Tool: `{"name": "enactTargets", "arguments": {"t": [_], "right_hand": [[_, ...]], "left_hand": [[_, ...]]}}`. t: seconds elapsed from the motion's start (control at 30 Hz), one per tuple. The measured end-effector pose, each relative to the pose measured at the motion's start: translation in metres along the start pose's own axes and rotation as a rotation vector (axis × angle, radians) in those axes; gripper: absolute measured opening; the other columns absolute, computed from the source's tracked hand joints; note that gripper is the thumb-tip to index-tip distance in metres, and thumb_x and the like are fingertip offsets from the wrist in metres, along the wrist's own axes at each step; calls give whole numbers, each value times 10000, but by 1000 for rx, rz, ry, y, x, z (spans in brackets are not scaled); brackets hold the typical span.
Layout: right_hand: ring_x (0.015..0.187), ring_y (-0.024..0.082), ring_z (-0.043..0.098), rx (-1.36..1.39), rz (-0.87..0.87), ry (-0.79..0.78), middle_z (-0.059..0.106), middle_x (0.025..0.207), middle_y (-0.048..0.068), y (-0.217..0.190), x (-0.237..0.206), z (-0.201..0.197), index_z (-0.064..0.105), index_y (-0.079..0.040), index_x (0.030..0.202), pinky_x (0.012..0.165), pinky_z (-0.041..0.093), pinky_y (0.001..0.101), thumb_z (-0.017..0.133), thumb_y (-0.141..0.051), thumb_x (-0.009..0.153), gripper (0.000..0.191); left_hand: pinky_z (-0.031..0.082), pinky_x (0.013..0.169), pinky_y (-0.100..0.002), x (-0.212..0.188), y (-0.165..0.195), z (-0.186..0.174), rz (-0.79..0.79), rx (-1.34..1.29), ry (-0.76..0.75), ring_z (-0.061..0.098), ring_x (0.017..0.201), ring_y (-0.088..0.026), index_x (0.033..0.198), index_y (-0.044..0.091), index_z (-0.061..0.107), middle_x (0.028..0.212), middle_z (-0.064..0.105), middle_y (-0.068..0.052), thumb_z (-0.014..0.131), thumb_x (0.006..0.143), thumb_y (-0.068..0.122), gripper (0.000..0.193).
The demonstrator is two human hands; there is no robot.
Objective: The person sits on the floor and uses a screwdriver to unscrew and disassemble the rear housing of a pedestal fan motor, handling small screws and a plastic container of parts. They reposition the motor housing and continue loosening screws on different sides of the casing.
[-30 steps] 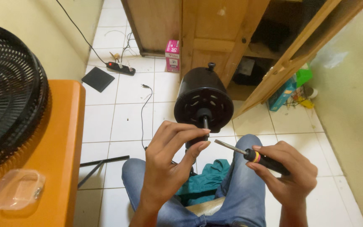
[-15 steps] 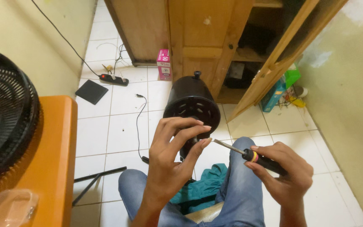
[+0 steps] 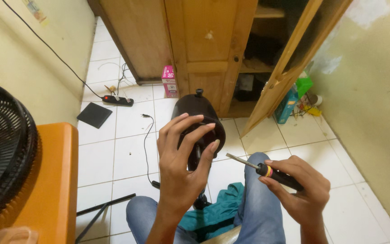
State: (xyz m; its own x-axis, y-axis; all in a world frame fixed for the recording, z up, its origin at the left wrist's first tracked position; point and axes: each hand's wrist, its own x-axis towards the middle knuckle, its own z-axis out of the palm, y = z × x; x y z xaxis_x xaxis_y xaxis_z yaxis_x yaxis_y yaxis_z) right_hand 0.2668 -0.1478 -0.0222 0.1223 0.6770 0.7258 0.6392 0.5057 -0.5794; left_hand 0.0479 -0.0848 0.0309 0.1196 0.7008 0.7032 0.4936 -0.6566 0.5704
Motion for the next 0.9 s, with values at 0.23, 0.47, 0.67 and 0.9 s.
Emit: {"name": "enactTargets", "arguments": {"t": [0.23, 0.47, 0.67, 0.9], "right_hand": [[749, 159, 701, -5, 13, 14, 740, 885, 118, 1, -2, -1, 710, 26, 1038, 648, 537, 242, 872, -54, 731, 356], [751, 163, 706, -20, 17, 6, 744, 892, 123, 3, -1, -2, 711, 24, 1034, 643, 538, 246, 875, -54, 720, 363], [762, 165, 711, -12, 7, -3, 744, 895, 125, 4, -1, 0, 709, 23, 1037, 652, 542, 249, 872, -55, 727, 359], [761, 161, 716, -9, 9, -17, 750, 898, 128, 5, -1, 1, 711, 26, 1042, 637, 540, 244, 870, -54, 724, 364]], "left_hand": [[278, 1170, -516, 11, -2, 11, 9, 142, -30, 415, 1463, -342, 1325, 126, 653, 1457, 558, -104, 804, 883, 214, 476], [217, 1131, -591, 17, -1, 9, 4, 235, -141, 319, 1455, -426, 1428, 113, 541, 1517, 436, -185, 840, 805, 374, 739], [212, 1108, -600, 17, -4, 11, -104, 216, -199, 279, 1467, -429, 1430, 94, 511, 1524, 396, -190, 799, 843, 366, 709], [210, 1150, -590, 13, -6, 12, -112, 263, -278, 267, 1480, -407, 1441, 106, 496, 1522, 384, -173, 580, 964, 148, 486]]}}
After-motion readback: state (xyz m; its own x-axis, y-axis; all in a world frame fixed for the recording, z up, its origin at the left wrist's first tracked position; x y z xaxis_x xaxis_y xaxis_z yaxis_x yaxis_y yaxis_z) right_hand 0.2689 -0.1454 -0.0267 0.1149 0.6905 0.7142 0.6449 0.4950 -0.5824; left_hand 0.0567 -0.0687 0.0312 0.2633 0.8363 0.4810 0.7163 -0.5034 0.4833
